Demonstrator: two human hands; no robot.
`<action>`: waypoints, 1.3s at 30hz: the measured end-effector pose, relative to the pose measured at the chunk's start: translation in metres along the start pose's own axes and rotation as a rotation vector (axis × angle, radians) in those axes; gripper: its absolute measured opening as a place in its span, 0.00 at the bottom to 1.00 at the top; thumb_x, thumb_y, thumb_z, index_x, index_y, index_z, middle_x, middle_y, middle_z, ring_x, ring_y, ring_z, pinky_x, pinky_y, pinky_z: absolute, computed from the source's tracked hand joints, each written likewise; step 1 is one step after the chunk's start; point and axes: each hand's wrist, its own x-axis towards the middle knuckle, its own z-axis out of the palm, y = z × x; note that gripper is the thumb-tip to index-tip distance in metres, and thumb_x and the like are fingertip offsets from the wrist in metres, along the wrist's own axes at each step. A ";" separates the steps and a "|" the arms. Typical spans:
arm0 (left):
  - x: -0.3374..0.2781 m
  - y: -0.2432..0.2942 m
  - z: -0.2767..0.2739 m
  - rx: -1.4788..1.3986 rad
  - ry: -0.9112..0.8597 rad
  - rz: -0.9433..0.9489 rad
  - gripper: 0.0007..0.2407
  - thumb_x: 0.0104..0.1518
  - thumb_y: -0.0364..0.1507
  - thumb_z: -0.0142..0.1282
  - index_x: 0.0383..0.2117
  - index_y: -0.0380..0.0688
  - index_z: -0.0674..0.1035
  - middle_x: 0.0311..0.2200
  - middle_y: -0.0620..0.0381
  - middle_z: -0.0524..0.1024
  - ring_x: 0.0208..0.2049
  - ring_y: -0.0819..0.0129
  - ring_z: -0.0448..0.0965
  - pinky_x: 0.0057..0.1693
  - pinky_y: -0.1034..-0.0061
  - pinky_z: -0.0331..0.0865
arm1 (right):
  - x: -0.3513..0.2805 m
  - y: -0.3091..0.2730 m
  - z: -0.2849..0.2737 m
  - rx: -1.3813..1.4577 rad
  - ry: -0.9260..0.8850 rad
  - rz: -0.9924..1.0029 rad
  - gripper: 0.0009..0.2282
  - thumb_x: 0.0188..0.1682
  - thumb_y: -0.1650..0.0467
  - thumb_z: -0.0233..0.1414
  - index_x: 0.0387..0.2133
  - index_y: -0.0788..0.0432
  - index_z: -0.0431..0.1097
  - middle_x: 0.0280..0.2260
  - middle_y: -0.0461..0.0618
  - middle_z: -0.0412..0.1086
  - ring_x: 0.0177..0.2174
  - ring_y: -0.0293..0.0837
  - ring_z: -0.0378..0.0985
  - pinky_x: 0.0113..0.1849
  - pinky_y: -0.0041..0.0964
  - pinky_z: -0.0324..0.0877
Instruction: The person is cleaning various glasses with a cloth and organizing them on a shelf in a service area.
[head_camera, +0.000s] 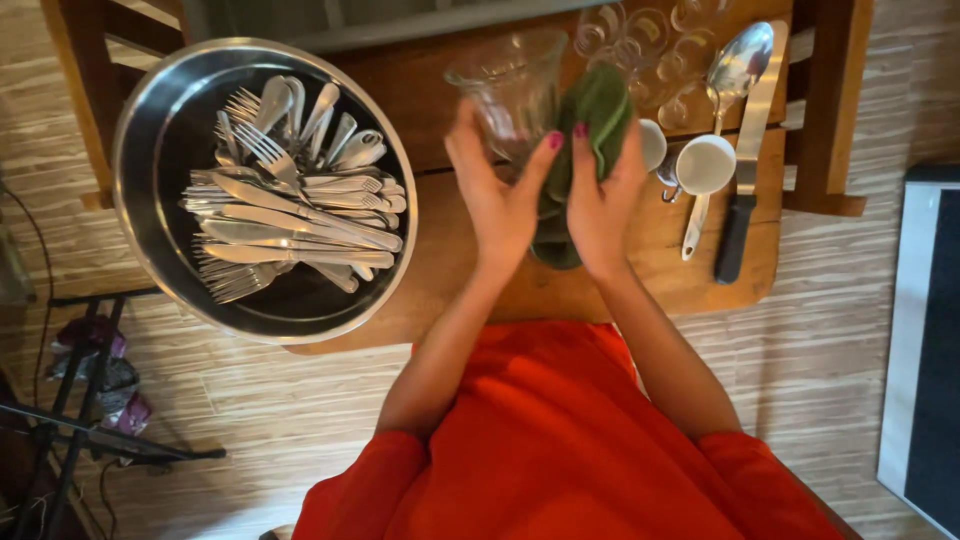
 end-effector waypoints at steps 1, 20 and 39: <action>0.003 0.003 -0.004 -0.001 -0.002 0.000 0.36 0.53 0.27 0.72 0.66 0.37 0.61 0.54 0.49 0.65 0.55 0.56 0.71 0.58 0.67 0.72 | 0.001 0.002 0.000 -0.001 0.002 0.000 0.15 0.61 0.78 0.51 0.60 0.67 0.62 0.52 0.54 0.72 0.52 0.41 0.74 0.57 0.35 0.68; 0.012 -0.001 -0.015 -0.348 -0.108 0.104 0.43 0.61 0.27 0.68 0.75 0.44 0.45 0.72 0.52 0.53 0.62 0.63 0.71 0.67 0.70 0.68 | 0.018 0.012 -0.009 0.132 -0.287 0.286 0.09 0.61 0.69 0.54 0.43 0.67 0.72 0.35 0.48 0.75 0.36 0.35 0.72 0.39 0.33 0.69; -0.031 0.046 0.048 -0.524 -0.454 0.101 0.39 0.59 0.17 0.62 0.75 0.45 0.50 0.70 0.55 0.54 0.67 0.63 0.64 0.73 0.66 0.66 | 0.031 -0.056 -0.151 0.056 -0.455 0.083 0.24 0.51 0.81 0.47 0.63 0.63 0.59 0.59 0.51 0.68 0.61 0.43 0.71 0.56 0.37 0.69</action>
